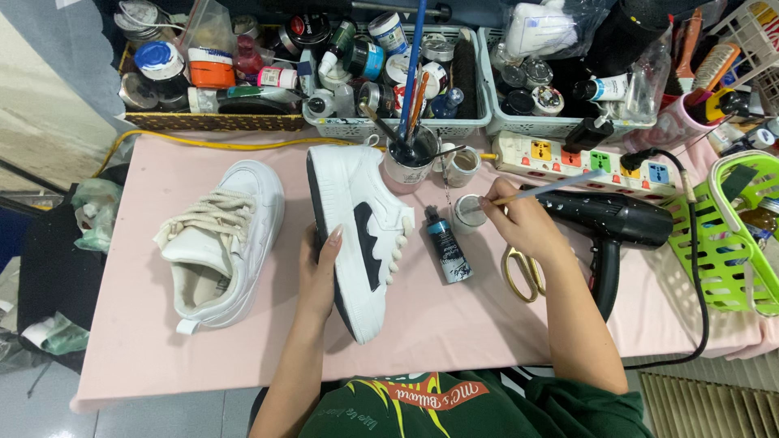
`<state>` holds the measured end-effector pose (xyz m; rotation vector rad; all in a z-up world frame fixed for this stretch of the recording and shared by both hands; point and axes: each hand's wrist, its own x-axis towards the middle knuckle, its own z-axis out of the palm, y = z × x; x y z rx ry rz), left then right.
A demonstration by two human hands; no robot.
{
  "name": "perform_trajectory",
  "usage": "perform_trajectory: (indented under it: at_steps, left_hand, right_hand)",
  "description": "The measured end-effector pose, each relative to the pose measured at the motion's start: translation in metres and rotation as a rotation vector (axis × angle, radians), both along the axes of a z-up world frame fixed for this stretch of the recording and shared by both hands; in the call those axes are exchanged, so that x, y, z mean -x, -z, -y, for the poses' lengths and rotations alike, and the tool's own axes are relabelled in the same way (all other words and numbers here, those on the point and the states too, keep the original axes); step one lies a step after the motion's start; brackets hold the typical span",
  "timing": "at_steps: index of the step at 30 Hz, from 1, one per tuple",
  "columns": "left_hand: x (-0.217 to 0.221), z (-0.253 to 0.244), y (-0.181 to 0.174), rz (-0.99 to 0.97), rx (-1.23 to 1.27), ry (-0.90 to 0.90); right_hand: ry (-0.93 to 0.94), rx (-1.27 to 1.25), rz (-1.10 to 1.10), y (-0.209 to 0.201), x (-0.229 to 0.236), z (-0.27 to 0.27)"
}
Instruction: The person paints a black design onto the side of a white sneaker using a fine brush and black paint. They periodically use a hairdryer to dry the paint between applications. The person also paints the white laces with white paint to refresh their color.
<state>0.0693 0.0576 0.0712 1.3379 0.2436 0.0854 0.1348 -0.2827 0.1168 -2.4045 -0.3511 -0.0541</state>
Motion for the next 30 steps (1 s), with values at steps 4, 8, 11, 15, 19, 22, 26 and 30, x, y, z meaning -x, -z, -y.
perform_trajectory:
  at_steps: [4,8,11,15,19,22,26,30]
  left_hand:
    - [0.000,-0.001,-0.003,0.004,-0.004,0.010]
    - [-0.004,-0.003,-0.005,-0.010,0.102,0.052]
    - [-0.006,-0.007,-0.011,0.000,0.114,0.108]
    - [-0.012,-0.010,-0.019,-0.027,0.101,0.166]
    - [-0.018,-0.008,-0.018,-0.011,0.123,0.195]
    - [-0.017,-0.008,-0.014,0.014,0.123,0.202]
    - [-0.014,-0.007,-0.011,0.016,0.111,0.203]
    - [-0.011,-0.007,-0.016,0.074,0.083,0.176]
  right_hand:
    - [0.119,-0.412,0.097,0.015,0.008,0.022]
    - [0.167,-0.853,0.116,0.002,0.034,0.033]
    - [0.204,-0.926,0.191,-0.013,0.062,0.017]
    - [0.224,-1.008,0.208,-0.030,0.088,-0.002]
    - [0.114,-1.259,0.256,-0.030,0.101,-0.018]
    - [0.000,-1.286,0.364,-0.022,0.098,-0.034]
    - [-0.077,-1.137,0.485,-0.015,0.097,-0.057]
    - [-0.068,-1.006,0.558,-0.013,0.110,-0.077]
